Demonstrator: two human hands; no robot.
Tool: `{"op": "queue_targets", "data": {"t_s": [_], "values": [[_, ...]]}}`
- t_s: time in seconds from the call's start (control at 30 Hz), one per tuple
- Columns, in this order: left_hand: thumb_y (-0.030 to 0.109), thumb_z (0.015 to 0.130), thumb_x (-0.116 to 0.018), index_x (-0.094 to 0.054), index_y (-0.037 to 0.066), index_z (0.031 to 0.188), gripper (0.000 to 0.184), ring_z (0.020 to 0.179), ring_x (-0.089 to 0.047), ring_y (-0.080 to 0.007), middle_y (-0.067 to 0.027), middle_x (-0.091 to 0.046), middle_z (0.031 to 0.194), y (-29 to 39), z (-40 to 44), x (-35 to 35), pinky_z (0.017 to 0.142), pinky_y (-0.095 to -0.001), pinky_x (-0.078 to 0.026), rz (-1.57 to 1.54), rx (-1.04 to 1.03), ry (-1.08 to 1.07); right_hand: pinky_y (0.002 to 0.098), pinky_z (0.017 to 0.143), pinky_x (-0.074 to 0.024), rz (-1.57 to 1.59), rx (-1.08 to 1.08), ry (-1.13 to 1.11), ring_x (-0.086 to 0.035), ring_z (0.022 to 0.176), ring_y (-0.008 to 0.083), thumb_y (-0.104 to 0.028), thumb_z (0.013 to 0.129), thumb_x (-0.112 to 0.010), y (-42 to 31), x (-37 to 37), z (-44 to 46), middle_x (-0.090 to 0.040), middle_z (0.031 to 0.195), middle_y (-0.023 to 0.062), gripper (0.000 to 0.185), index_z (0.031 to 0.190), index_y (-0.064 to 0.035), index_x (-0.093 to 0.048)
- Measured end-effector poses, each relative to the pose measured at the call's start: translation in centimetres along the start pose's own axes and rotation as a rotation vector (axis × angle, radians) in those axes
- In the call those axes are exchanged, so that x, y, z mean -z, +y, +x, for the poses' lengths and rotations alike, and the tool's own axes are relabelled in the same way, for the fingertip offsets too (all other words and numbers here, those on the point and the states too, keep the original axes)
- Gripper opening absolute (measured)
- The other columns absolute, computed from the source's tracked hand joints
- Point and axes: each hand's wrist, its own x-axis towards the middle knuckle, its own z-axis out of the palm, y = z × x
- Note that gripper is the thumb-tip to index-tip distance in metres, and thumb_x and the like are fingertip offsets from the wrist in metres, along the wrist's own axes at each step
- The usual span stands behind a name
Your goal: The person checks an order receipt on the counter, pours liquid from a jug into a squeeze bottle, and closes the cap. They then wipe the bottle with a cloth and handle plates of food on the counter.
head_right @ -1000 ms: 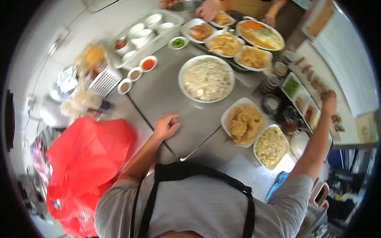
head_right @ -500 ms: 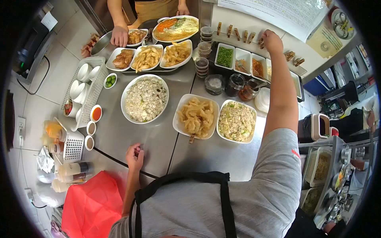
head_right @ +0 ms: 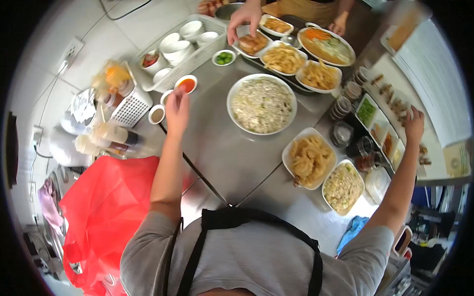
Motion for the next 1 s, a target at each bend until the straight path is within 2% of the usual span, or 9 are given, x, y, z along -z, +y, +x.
{"op": "queue_targets", "data": {"t_s": [0.17, 0.23, 0.33, 0.47, 0.57, 0.77, 0.87, 0.93, 1.0], "values": [[0.017, 0.076, -0.052, -0.056, 0.005, 0.098, 0.025, 0.082, -0.055, -0.0237, -0.0136, -0.056, 0.089, -1.7, 11.6, 3.6, 0.070, -0.0332, -0.043, 0.563, -0.003, 0.172, 0.0343, 0.072, -0.0423, 0.463, 0.125, -0.195, -0.051, 0.086, 0.0278, -0.012, 0.081, -0.048, -4.7, 5.0, -2.2, -0.051, 0.100, 0.0146, 0.023, 0.103, -0.0053, -0.052], [0.020, 0.076, -0.052, -0.056, 0.009, 0.102, 0.029, 0.089, -0.054, -0.0292, -0.0167, -0.056, 0.094, -5.1, 15.4, 5.3, 0.075, -0.0384, -0.043, 0.829, 0.056, 0.208, 0.0313, 0.067, -0.0415, 0.414, 0.438, -0.095, -0.051, 0.077, 0.0254, -0.007, 0.080, -0.047, -6.9, 7.7, -4.0, -0.051, 0.096, 0.0147, 0.021, 0.100, -0.0019, -0.052], [0.023, 0.072, -0.054, -0.050, 0.009, 0.112, 0.042, 0.097, -0.051, -0.0318, -0.0190, -0.053, 0.103, -7.7, 18.0, 5.5, 0.082, -0.0385, -0.041, 1.070, 0.107, 0.020, 0.0302, 0.063, -0.0412, 0.427, 0.347, -0.238, -0.050, 0.070, 0.0245, -0.003, 0.077, -0.048, -12.3, 13.7, -7.5, -0.051, 0.091, 0.0150, 0.020, 0.096, -0.0001, -0.052], [0.025, 0.074, -0.050, -0.045, 0.016, 0.119, 0.046, 0.108, -0.045, -0.0320, -0.0130, -0.048, 0.117, -6.4, 19.5, 5.6, 0.086, -0.0389, -0.039, 1.274, 0.705, -0.294, 0.0303, 0.061, -0.0415, 0.503, 0.391, -0.287, -0.050, 0.066, 0.0241, 0.000, 0.074, -0.049, -15.4, 17.3, -9.9, -0.051, 0.089, 0.0150, 0.023, 0.097, 0.0008, -0.052], [0.027, 0.074, -0.051, -0.045, 0.015, 0.120, 0.048, 0.111, -0.044, -0.0300, -0.0090, -0.044, 0.123, -11.1, 20.9, 7.7, 0.088, -0.0375, -0.039, 1.141, 0.765, -0.477, 0.0305, 0.059, -0.0418, 0.490, 0.339, -0.379, -0.051, 0.064, 0.0240, 0.001, 0.073, -0.050, -17.3, 19.5, -11.2, -0.052, 0.086, 0.0150, 0.022, 0.095, 0.0016, -0.053], [0.034, 0.070, -0.058, -0.054, 0.006, 0.109, 0.048, 0.103, -0.051, -0.0261, -0.0152, -0.051, 0.113, -11.5, 20.8, 7.7, 0.084, -0.0352, -0.042, 1.353, 0.464, -0.509, 0.0312, 0.059, -0.0430, 0.509, 0.273, -0.436, -0.053, 0.063, 0.0247, 0.003, 0.070, -0.052, -19.7, 20.8, -12.8, -0.054, 0.081, 0.0141, 0.019, 0.089, 0.0017, -0.055], [0.048, 0.065, -0.061, -0.058, 0.006, 0.095, 0.052, 0.092, -0.055, -0.0265, -0.0164, -0.056, 0.100, -4.6, 20.4, 5.5, 0.074, -0.0372, -0.045, 1.146, 0.298, -0.011, 0.0309, 0.066, -0.0429, 0.677, 0.363, -0.425, -0.054, 0.073, 0.0244, -0.001, 0.070, -0.055, -22.5, 20.2, -14.6, -0.055, 0.082, 0.0122, 0.018, 0.088, -0.0003, -0.056], [0.039, 0.069, -0.060, -0.061, 0.006, 0.081, 0.035, 0.078, -0.057, -0.0261, -0.0127, -0.058, 0.083, -5.5, 21.4, 2.8, 0.065, -0.0369, -0.047, 1.136, -0.200, 0.126, 0.0289, 0.071, -0.0417, 1.161, 0.050, -0.799, -0.054, 0.081, 0.0194, -0.008, 0.074, -0.058, -26.9, 19.9, -18.4, -0.057, 0.085, 0.0086, 0.015, 0.088, -0.0019, -0.056], [0.030, 0.075, -0.054, -0.061, 0.010, 0.085, 0.023, 0.087, -0.054, -0.0260, -0.0092, -0.059, 0.091, -6.5, 22.6, 0.0, 0.073, -0.0382, -0.044, 1.162, -0.307, -0.105, 0.0273, 0.074, -0.0420, 1.415, 0.157, -1.207, -0.054, 0.084, 0.0168, -0.009, 0.078, -0.057, -32.3, 18.7, -22.3, -0.058, 0.088, 0.0075, 0.015, 0.091, -0.0024, -0.057]]}}
